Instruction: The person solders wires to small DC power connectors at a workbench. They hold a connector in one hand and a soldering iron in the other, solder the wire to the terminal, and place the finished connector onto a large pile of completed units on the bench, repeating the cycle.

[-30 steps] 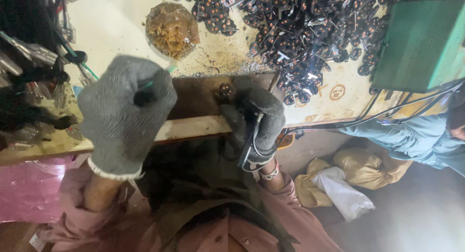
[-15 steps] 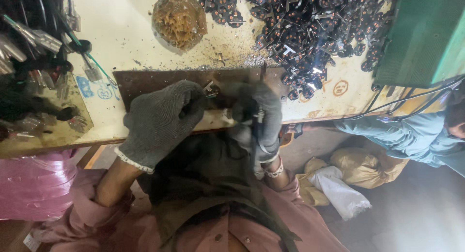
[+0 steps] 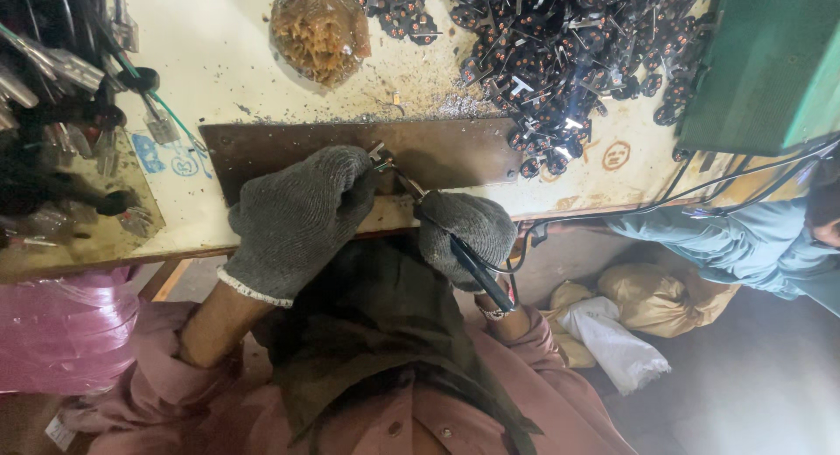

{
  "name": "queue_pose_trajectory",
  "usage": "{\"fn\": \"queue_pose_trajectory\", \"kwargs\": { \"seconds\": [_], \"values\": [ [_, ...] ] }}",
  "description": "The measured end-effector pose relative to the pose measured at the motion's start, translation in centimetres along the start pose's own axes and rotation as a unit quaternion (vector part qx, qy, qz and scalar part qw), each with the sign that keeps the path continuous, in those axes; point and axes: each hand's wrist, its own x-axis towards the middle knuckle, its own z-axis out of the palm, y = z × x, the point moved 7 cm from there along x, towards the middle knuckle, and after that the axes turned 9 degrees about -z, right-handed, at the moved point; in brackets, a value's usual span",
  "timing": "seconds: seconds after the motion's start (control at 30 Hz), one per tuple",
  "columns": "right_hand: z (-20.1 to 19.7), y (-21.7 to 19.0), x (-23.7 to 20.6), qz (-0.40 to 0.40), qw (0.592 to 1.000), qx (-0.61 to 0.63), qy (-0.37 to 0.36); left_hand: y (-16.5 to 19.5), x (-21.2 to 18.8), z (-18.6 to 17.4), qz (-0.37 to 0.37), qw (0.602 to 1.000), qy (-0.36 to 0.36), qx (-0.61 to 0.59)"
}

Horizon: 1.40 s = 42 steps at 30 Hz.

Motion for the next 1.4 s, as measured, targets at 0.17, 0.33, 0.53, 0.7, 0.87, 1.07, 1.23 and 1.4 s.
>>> {"fn": "queue_pose_trajectory", "kwargs": {
  "seconds": [0.17,0.33,0.53,0.7,0.87,1.07,1.23,1.4],
  "values": [
    [0.3,-0.3,0.6,-0.014,1.0,0.006,-0.008,0.5,0.1,-0.3,0.008,1.0,0.025,-0.005],
    [0.3,-0.3,0.7,-0.018,1.0,0.011,-0.013,0.9,0.1,1.1,0.016,0.997,0.013,0.076],
    [0.2,-0.5,0.8,-0.019,0.999,0.018,-0.025,1.2,-0.3,0.9,0.054,0.996,0.048,0.055],
    [0.1,-0.7,0.8,-0.02,0.999,0.02,-0.023,0.7,0.0,1.5,0.03,0.997,0.014,0.067],
    [0.0,-0.8,1.0,-0.021,0.999,0.02,-0.027,0.8,0.1,1.3,0.045,0.997,0.021,0.052],
    [0.1,-0.7,1.2,-0.022,0.999,0.023,-0.036,0.8,0.3,0.9,0.028,0.999,0.023,0.034],
    [0.2,-0.8,1.3,-0.029,0.998,0.027,-0.041,0.4,0.5,1.4,0.006,0.999,-0.006,0.052],
    [0.2,-0.6,1.3,-0.008,0.998,0.033,-0.046,0.3,0.3,1.6,0.009,0.999,-0.021,0.044]
  ]
}}
